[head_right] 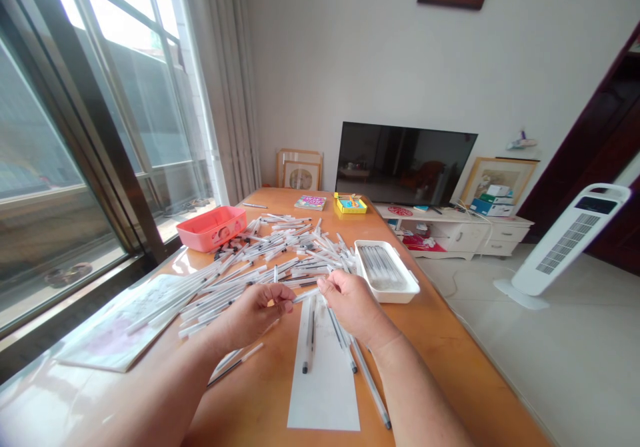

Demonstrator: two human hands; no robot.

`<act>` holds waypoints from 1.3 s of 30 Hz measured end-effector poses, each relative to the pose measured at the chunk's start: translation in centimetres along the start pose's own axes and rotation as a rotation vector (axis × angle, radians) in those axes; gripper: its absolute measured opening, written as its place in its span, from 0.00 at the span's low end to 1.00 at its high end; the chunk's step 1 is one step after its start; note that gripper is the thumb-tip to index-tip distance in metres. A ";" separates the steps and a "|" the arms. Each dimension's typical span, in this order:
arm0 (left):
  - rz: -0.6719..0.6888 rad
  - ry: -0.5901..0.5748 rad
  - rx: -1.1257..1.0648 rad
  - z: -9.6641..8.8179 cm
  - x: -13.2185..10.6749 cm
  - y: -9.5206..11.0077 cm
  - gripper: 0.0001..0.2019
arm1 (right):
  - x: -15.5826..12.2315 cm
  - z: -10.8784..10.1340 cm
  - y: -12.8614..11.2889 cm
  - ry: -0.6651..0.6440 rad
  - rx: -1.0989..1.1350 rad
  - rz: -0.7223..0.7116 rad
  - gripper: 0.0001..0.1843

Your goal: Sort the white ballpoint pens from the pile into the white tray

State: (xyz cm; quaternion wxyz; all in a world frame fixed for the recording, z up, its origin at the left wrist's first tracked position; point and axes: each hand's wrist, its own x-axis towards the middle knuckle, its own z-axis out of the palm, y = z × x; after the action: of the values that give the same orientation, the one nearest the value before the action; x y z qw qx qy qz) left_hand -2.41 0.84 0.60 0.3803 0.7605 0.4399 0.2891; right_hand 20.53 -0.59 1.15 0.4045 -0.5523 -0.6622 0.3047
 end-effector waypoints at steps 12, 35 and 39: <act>-0.012 0.009 -0.019 0.0 0.1 -0.2 0.11 | 0.3 0.5 1.0 0.055 0.065 -0.013 0.29; -0.019 -0.018 -0.120 0.0 -0.1 0.7 0.14 | 0.1 0.3 0.2 0.031 0.245 -0.052 0.22; -0.019 -0.022 -0.133 0.1 -0.1 0.4 0.14 | 0.3 0.6 0.3 0.044 0.224 -0.005 0.20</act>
State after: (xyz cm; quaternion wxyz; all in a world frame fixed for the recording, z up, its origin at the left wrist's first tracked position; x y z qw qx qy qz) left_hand -2.21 0.56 0.87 0.4377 0.7324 0.4227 0.3054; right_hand 20.16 -0.25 0.62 0.4787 -0.5086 -0.6165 0.3635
